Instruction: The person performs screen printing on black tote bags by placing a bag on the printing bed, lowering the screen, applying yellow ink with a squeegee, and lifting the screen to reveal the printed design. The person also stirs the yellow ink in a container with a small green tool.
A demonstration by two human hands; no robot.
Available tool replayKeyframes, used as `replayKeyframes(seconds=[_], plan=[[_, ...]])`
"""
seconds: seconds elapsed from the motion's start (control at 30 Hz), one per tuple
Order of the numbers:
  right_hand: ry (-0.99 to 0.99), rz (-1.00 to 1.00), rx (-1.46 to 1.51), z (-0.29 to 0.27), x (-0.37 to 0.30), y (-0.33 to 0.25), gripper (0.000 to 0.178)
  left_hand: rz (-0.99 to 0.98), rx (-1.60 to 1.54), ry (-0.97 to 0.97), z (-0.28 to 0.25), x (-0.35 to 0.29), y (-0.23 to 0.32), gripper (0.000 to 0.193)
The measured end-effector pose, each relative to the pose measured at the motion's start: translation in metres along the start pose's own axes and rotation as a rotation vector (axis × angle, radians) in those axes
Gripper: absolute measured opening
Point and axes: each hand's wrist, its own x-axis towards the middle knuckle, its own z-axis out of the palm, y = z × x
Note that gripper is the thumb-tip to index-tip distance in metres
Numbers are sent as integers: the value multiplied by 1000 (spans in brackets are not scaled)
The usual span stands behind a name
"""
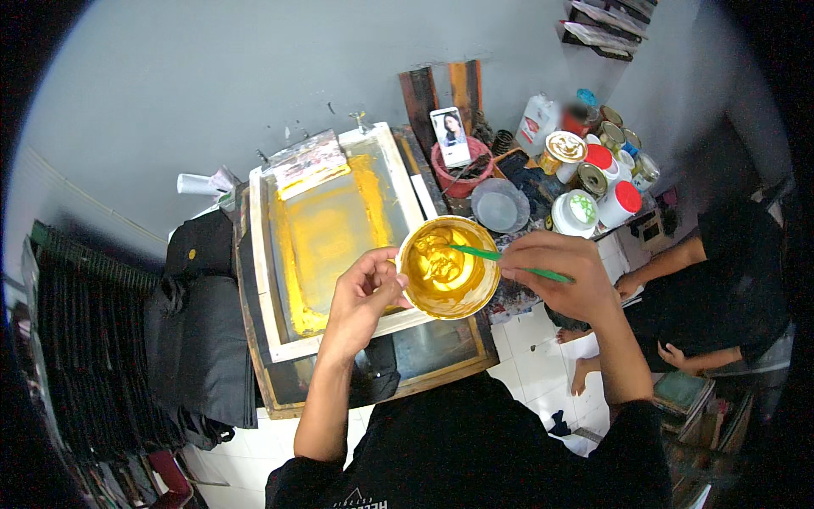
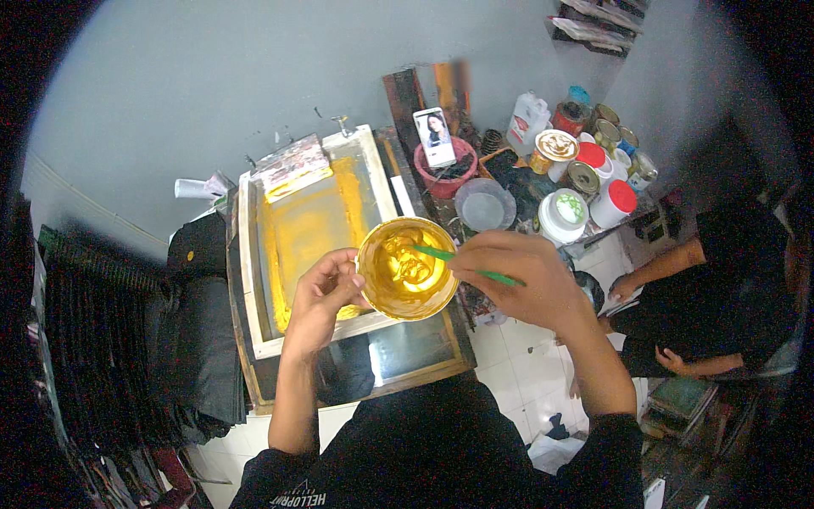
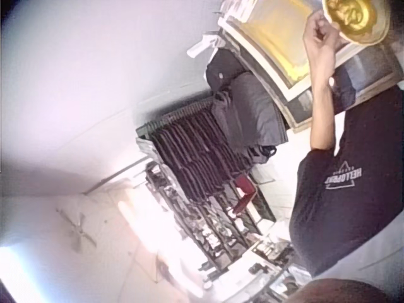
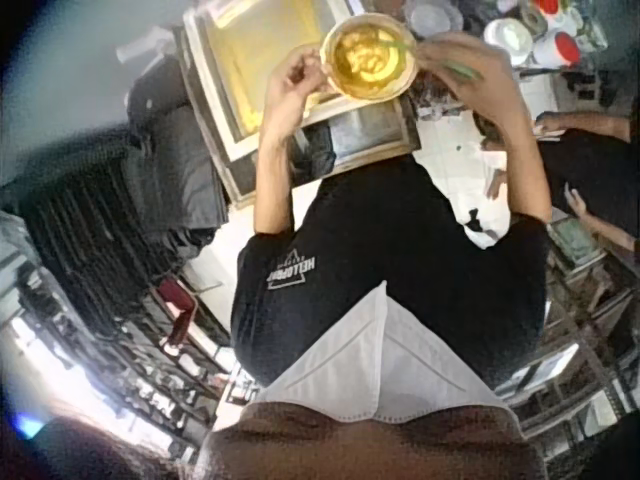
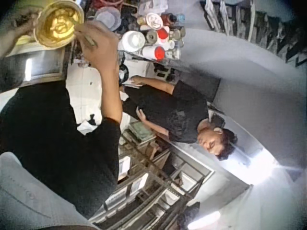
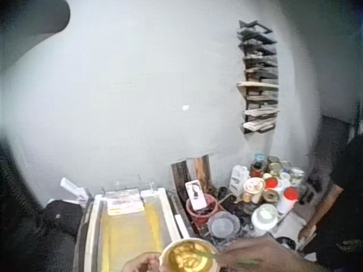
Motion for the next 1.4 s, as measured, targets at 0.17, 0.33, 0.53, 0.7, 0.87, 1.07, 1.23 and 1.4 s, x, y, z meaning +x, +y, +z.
replayKeyframes(seconds=[0.17, 0.33, 0.53, 0.7, 0.87, 1.07, 1.23, 1.4], plan=[[-80, -42, 2, 10, 20, -38, 22, 232, 108, 114, -26, -33, 10, 35], [-44, -66, 101, 52, 34, -59, 21, 289, 133, 166, -64, -53, 13, 40], [-81, -87, 194, 96, 48, -77, 18, 317, 111, 139, -102, -72, 9, 41], [-129, -229, 84, 96, 63, -87, 18, 304, 152, 180, -126, -85, 12, 42], [-172, -199, 111, 107, 75, -82, 14, 396, 375, 219, -143, -95, 18, 41], [102, 123, 375, 159, 61, -70, 9, 486, 474, 259, -153, -94, 20, 41], [323, 470, 835, 221, 40, -62, 16, 522, 479, 267, -162, -82, 17, 39], [443, 629, 1039, 263, 27, -70, 20, 504, 401, 286, -161, -76, 9, 40]])
